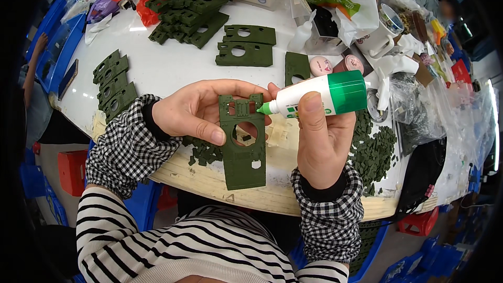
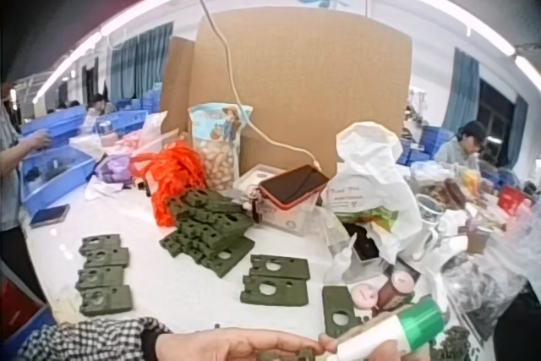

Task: Applying glue to toy tank components and assembling them on a production table.

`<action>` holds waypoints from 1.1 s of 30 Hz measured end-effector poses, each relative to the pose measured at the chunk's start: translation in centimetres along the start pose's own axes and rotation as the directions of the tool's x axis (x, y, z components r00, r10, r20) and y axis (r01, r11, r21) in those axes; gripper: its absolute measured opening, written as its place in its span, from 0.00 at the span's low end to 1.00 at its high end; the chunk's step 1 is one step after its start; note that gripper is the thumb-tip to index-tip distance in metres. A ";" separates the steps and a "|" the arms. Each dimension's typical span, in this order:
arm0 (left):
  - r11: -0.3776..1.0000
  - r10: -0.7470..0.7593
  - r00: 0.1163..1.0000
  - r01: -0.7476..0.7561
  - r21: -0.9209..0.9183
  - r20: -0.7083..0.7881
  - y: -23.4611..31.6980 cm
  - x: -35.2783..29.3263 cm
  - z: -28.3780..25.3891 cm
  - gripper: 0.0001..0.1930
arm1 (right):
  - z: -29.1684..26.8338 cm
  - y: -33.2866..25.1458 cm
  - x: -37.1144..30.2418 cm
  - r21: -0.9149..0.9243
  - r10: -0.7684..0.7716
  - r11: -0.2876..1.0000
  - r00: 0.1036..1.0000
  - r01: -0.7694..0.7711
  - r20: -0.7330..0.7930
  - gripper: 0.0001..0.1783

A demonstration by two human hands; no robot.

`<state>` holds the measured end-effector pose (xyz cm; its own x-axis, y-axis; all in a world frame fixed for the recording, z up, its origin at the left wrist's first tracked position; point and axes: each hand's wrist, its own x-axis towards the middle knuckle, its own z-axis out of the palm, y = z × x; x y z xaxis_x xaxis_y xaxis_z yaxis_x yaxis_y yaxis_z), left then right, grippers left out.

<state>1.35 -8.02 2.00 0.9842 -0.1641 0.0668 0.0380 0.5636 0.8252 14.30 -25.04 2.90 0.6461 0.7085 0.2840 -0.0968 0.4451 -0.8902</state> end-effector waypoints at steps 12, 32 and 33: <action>1.000 -0.020 0.999 0.020 -0.001 0.026 0.0 0.1 -0.1 0.40 | 0.1 -0.4 0.3 0.063 0.062 0.996 0.997 -0.059 -0.038 0.19; 0.647 0.569 0.746 -0.146 0.748 -0.346 7.6 -7.8 -0.9 0.36 | -1.6 -1.1 1.4 0.328 -0.009 0.944 0.999 0.025 -0.050 0.22; 0.622 0.628 0.662 -0.111 0.775 -0.410 8.5 -9.5 -1.5 0.33 | -1.6 -1.1 1.4 0.339 -0.009 0.941 0.999 0.022 -0.040 0.22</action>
<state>-7.39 -0.40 7.54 0.7463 0.5767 0.3323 -0.2194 -0.2582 0.9408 16.56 -25.42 3.69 0.6766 0.6820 0.2777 -0.3333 0.6199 -0.7104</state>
